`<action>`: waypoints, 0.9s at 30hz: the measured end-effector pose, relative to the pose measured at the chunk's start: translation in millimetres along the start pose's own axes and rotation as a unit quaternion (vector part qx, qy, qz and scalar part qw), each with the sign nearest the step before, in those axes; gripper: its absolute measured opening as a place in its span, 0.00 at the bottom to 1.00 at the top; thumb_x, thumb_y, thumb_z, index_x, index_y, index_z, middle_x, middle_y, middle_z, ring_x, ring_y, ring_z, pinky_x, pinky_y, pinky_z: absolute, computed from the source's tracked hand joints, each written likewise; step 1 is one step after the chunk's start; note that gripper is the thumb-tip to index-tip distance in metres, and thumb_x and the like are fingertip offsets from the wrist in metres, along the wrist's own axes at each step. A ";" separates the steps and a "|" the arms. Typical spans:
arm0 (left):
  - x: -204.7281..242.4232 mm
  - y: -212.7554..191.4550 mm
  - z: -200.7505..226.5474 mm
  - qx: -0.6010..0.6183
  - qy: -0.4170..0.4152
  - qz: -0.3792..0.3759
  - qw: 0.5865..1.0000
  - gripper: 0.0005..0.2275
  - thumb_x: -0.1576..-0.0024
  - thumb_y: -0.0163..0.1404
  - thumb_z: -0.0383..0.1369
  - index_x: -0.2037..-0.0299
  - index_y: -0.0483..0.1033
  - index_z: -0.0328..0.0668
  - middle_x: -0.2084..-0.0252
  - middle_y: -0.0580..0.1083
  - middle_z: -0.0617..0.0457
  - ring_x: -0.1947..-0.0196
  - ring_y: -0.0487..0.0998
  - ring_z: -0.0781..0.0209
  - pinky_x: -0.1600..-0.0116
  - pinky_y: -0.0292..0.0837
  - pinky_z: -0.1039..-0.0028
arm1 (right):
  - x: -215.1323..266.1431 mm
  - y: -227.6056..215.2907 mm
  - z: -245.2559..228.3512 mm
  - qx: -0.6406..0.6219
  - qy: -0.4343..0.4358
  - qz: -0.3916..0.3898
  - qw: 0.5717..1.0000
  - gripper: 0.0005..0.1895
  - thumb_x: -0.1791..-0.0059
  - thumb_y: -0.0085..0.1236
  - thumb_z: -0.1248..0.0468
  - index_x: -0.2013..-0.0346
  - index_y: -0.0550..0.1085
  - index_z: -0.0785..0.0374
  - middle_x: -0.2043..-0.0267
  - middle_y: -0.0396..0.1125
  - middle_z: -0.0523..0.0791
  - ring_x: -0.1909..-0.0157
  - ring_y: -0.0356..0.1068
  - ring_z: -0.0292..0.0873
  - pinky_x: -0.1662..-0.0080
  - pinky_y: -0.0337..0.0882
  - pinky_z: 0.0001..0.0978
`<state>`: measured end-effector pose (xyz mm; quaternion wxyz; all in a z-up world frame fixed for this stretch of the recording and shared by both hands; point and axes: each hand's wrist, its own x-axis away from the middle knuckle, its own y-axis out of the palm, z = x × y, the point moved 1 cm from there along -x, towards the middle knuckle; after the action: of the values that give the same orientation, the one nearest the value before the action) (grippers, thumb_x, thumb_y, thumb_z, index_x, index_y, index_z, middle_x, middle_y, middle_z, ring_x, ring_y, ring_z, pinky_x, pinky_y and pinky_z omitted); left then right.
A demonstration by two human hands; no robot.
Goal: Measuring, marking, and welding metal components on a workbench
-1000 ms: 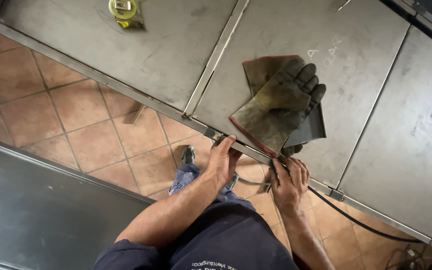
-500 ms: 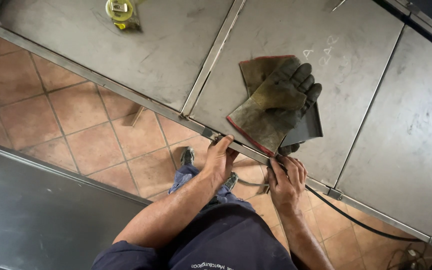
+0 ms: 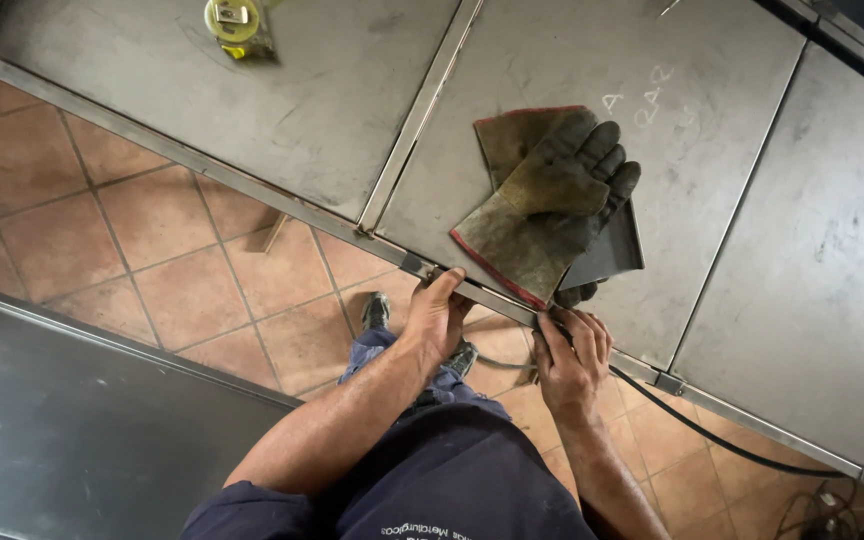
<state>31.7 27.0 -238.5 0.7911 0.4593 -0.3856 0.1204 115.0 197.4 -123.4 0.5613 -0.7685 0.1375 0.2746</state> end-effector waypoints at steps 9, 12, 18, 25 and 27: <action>-3.8 -7.5 -5.2 0.007 0.004 -0.004 1.000 0.15 0.51 0.65 0.27 0.56 0.74 0.42 0.65 0.78 0.51 0.63 0.82 0.54 0.45 0.75 0.58 | -2.6 -1.6 -2.5 -0.001 -0.002 0.002 1.000 0.12 0.51 0.67 0.62 0.53 0.83 0.56 0.50 0.70 0.47 0.45 0.71 0.53 0.40 0.69 0.49; 9.4 6.2 7.0 0.004 0.004 -0.003 1.000 0.15 0.51 0.65 0.27 0.56 0.74 0.43 0.65 0.78 0.51 0.63 0.82 0.54 0.44 0.75 0.58 | -2.4 -1.2 -2.2 -0.005 -0.001 0.005 1.000 0.11 0.51 0.67 0.63 0.54 0.83 0.56 0.51 0.70 0.48 0.45 0.72 0.53 0.40 0.69 0.50; 32.4 15.8 9.5 -0.035 -0.030 0.000 0.999 0.28 0.46 0.64 0.32 0.37 0.65 0.38 0.51 0.73 0.45 0.48 0.74 0.45 0.32 0.60 0.46 | -3.9 -3.2 -2.4 -0.013 -0.002 0.020 1.000 0.12 0.51 0.66 0.60 0.54 0.83 0.58 0.50 0.70 0.49 0.45 0.71 0.55 0.41 0.69 0.50; 103.2 30.3 2.3 -0.204 -0.154 -0.058 0.965 0.23 0.40 0.58 0.38 0.39 0.70 0.31 0.48 0.75 0.33 0.41 0.73 0.34 0.32 0.60 0.40 | 4.3 -26.8 13.1 -0.025 0.047 0.067 0.996 0.16 0.53 0.68 0.59 0.53 0.81 0.60 0.48 0.70 0.51 0.44 0.72 0.57 0.40 0.68 0.52; 121.3 53.2 3.7 -0.253 -0.145 -0.102 0.951 0.17 0.41 0.56 0.28 0.45 0.74 0.18 0.51 0.76 0.26 0.50 0.79 0.31 0.43 0.73 0.40 | 4.9 -41.6 16.4 -0.045 0.072 0.083 0.993 0.15 0.53 0.67 0.59 0.53 0.81 0.61 0.48 0.71 0.51 0.44 0.72 0.57 0.39 0.68 0.53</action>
<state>82.6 33.3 -116.3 0.8251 0.2938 -0.4647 -0.1304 136.2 227.1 -97.1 0.4902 -0.7965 0.2284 0.2703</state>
